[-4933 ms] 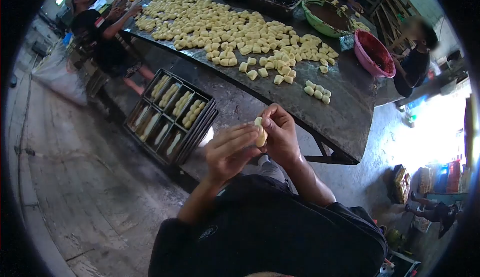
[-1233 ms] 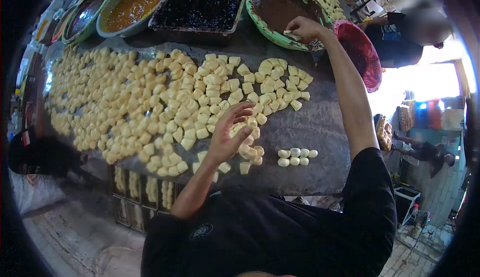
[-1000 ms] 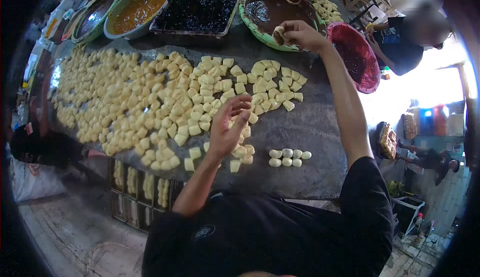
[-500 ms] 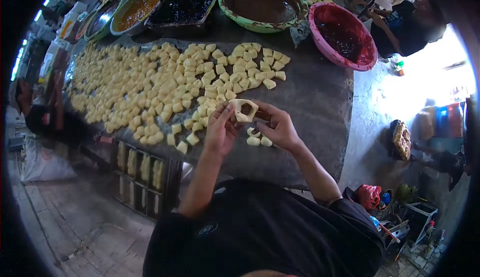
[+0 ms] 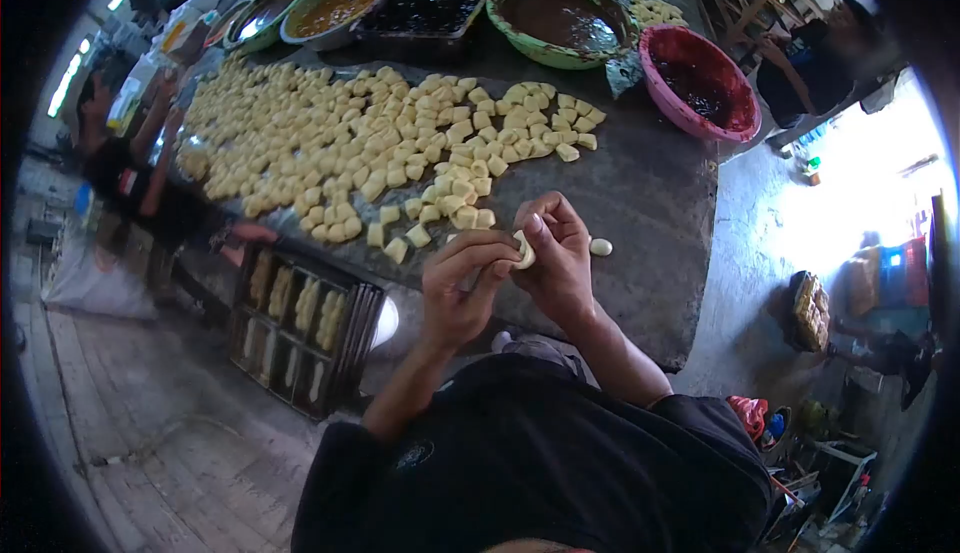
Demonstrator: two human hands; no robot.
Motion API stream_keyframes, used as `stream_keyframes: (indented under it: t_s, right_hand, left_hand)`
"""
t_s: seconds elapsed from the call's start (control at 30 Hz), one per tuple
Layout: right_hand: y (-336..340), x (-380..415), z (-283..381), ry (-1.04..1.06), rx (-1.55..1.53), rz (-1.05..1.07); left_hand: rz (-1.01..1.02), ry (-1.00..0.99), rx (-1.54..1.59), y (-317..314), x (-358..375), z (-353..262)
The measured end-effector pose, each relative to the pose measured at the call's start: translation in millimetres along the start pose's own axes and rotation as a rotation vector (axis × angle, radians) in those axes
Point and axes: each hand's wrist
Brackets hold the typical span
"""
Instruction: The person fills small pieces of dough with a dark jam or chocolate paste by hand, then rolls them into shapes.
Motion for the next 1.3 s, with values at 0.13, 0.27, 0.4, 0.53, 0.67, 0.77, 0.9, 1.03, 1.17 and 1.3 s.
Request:
stream_keyframes:
  t_s: [0.13,0.27,0.4,0.53,0.67,0.77,0.9,1.03,1.17,1.3]
  right_hand:
    - [-40,24,-25,0.388,0.549,0.062]
    - [-76,55,-49,0.651,0.894,0.2]
    - [-111,76,-98,0.153,0.331,0.2]
    - [-126,94,-145,-0.313,-0.084,0.303]
    - [-153,118,-168,-0.303,0.038,0.168]
    - [-166,137,-160,0.142,0.412,0.234]
    - [-162,147,-130,0.416,0.905,0.421]
    - [-137,141,-111,0.46,1.086,0.36]
    - [-126,139,-109,0.008,0.44,0.072]
    - [-58,120,-95,-0.021,0.612,0.078]
  left_hand:
    - [-0.267,0.156,0.082,33,32,-36]
    - [-0.381,0.228,0.315,76,64,-75]
    - [-0.324,-0.002,0.12,111,116,-98]
    - [-0.06,-0.271,-0.311,149,136,-140]
    - [-0.033,-0.34,-0.495,171,154,-161]
    - [-0.155,-0.228,-0.395,172,161,-170]
    - [-0.455,0.064,-0.022,153,153,-181]
    - [-0.293,0.221,0.156,146,151,-160]
    - [-0.302,0.247,0.035,115,141,-135]
    - [-0.18,0.284,-0.067,69,126,-86]
Point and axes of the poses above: each hand's wrist, its own x-axis away from the middle knuckle, its own y-axis out of the back of the hand, z = x × y, and after that the axes turned 15 degrees about -y, right-handed
